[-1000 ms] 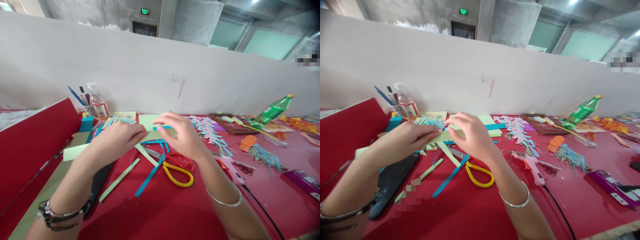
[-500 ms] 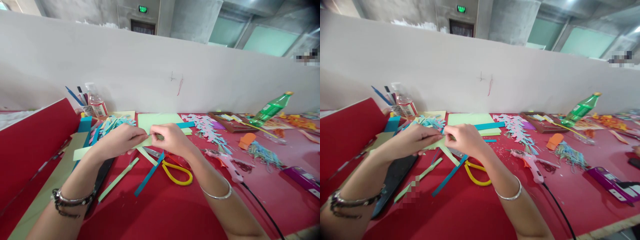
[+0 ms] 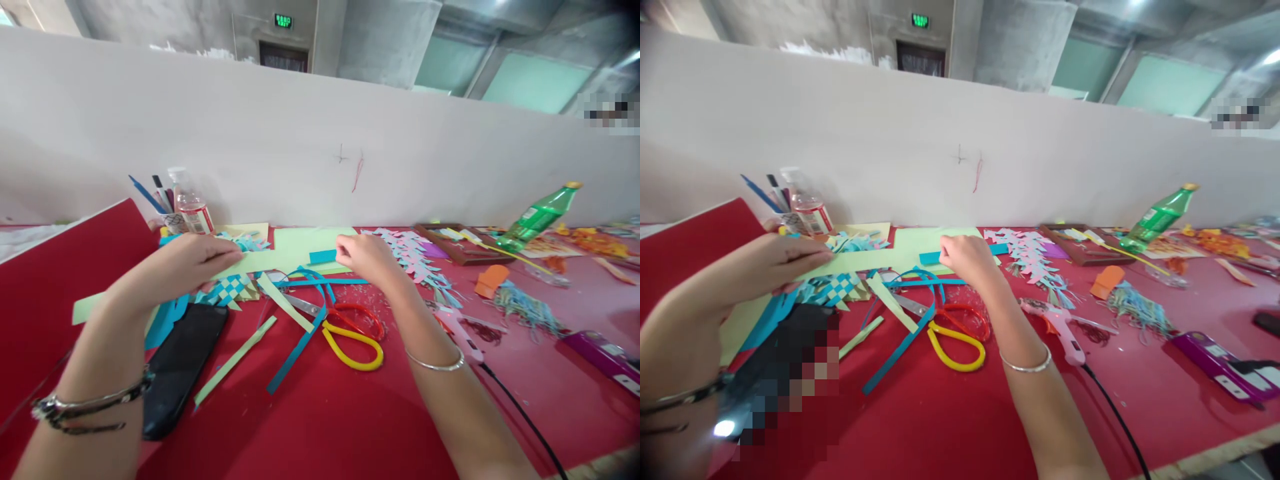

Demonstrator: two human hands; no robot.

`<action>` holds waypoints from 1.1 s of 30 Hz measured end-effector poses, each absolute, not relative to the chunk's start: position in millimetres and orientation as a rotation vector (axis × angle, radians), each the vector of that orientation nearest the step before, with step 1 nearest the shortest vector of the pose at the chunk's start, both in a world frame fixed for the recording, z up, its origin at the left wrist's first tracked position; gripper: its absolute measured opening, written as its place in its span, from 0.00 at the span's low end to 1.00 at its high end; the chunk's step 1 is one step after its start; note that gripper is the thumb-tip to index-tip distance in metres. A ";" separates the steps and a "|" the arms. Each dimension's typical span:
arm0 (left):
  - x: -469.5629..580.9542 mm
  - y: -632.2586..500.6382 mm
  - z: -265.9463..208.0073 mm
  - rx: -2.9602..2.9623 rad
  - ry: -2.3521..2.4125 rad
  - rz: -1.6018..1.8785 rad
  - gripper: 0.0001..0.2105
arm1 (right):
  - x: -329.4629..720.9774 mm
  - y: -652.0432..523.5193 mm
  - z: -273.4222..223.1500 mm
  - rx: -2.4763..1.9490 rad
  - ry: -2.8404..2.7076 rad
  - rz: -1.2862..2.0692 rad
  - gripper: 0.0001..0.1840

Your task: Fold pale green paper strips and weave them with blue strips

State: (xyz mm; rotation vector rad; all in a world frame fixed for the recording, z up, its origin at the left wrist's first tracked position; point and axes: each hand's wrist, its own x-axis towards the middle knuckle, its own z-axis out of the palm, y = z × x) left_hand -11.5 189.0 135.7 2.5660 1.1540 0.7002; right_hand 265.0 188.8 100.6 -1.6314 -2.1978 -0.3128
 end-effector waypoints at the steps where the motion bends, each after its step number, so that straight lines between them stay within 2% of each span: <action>1: -10.0 188.5 135.9 2.599 1.166 0.606 0.10 | 263.9 187.5 102.4 -1.570 -2.163 -0.297 0.07; 3: -2.9 187.5 136.0 2.654 1.145 0.378 0.13 | 256.0 181.2 108.4 -1.337 -2.117 -0.196 0.09; 6: 11.3 185.1 135.4 2.632 1.071 0.284 0.14 | 237.9 167.5 118.4 -1.018 -2.217 0.068 0.10; 11: 29.3 179.1 130.5 2.688 0.922 0.313 0.13 | 224.0 155.5 122.0 -1.010 -2.441 0.423 0.12; 17: 48.0 175.0 116.6 3.079 1.134 0.487 0.10 | 227.8 157.0 119.5 -1.085 -2.332 0.500 0.12; 21: 52.2 175.3 111.8 3.300 0.965 0.772 0.09 | 230.8 157.2 122.0 -0.992 -2.329 0.603 0.16; 26: 45.4 186.0 105.0 3.351 0.933 0.984 0.09 | 241.2 156.3 128.5 -1.036 -2.333 0.581 0.14; 33: 23.9 202.6 102.0 3.124 1.317 0.884 0.07 | 264.9 159.7 133.6 -1.198 -2.240 0.479 0.13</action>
